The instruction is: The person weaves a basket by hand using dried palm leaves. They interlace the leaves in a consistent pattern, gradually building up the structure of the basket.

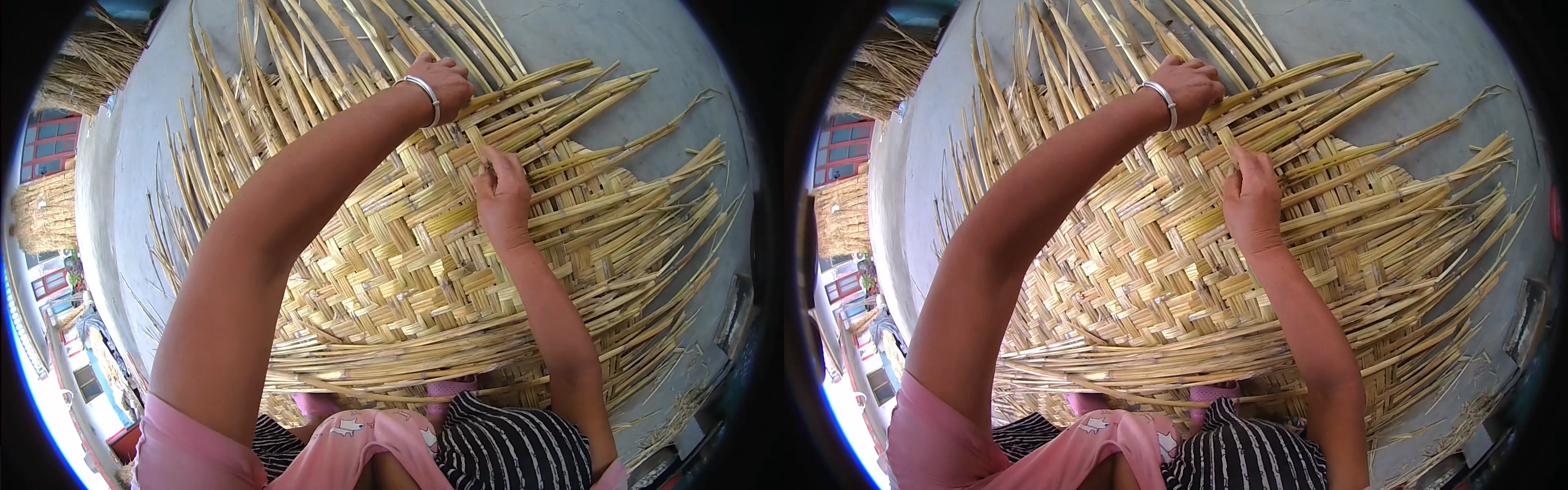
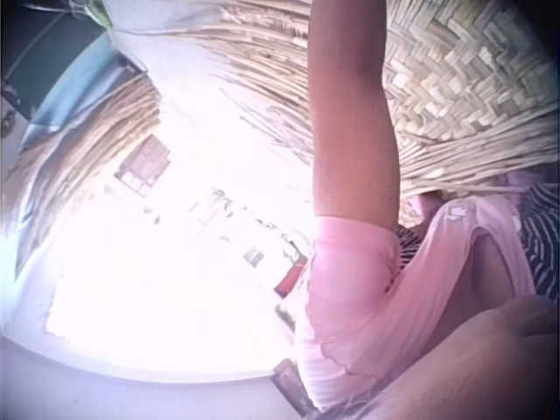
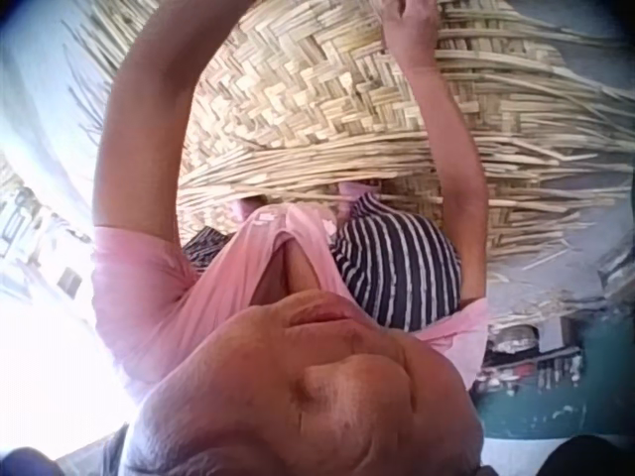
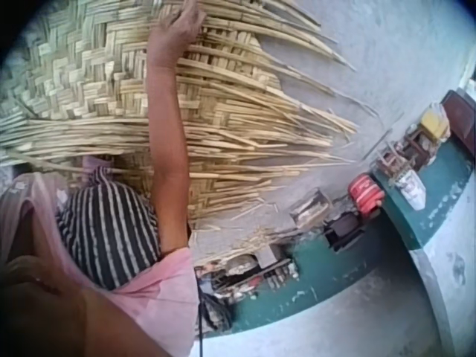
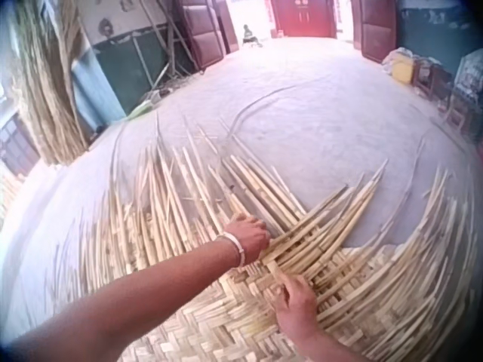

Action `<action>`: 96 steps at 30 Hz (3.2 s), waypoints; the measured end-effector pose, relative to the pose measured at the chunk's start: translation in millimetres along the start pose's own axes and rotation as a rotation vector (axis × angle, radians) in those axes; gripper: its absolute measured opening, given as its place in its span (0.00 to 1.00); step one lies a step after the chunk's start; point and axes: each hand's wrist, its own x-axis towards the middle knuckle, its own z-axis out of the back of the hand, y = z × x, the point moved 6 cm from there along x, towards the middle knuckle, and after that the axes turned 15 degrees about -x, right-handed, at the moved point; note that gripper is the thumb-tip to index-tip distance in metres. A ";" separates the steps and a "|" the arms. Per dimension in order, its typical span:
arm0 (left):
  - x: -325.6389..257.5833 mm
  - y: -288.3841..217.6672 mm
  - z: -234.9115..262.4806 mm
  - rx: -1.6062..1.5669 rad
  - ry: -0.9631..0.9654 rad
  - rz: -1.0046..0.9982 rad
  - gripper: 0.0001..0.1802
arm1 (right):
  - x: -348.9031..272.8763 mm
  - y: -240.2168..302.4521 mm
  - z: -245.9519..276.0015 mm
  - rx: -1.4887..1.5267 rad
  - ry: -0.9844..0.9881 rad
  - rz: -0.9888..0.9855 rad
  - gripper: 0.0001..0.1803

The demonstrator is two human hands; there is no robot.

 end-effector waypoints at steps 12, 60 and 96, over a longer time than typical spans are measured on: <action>17.4 -3.3 3.8 0.116 0.305 -0.015 0.12 | 14.5 2.1 -2.6 -0.194 0.065 0.096 0.16; -67.7 -71.0 -27.5 -0.218 -0.487 -0.180 0.27 | -91.7 -98.1 121.6 0.556 -0.144 -0.806 0.16; -12.2 -21.6 25.6 -0.800 -0.080 0.017 0.17 | -28.8 -141.6 143.5 0.862 0.194 -0.734 0.13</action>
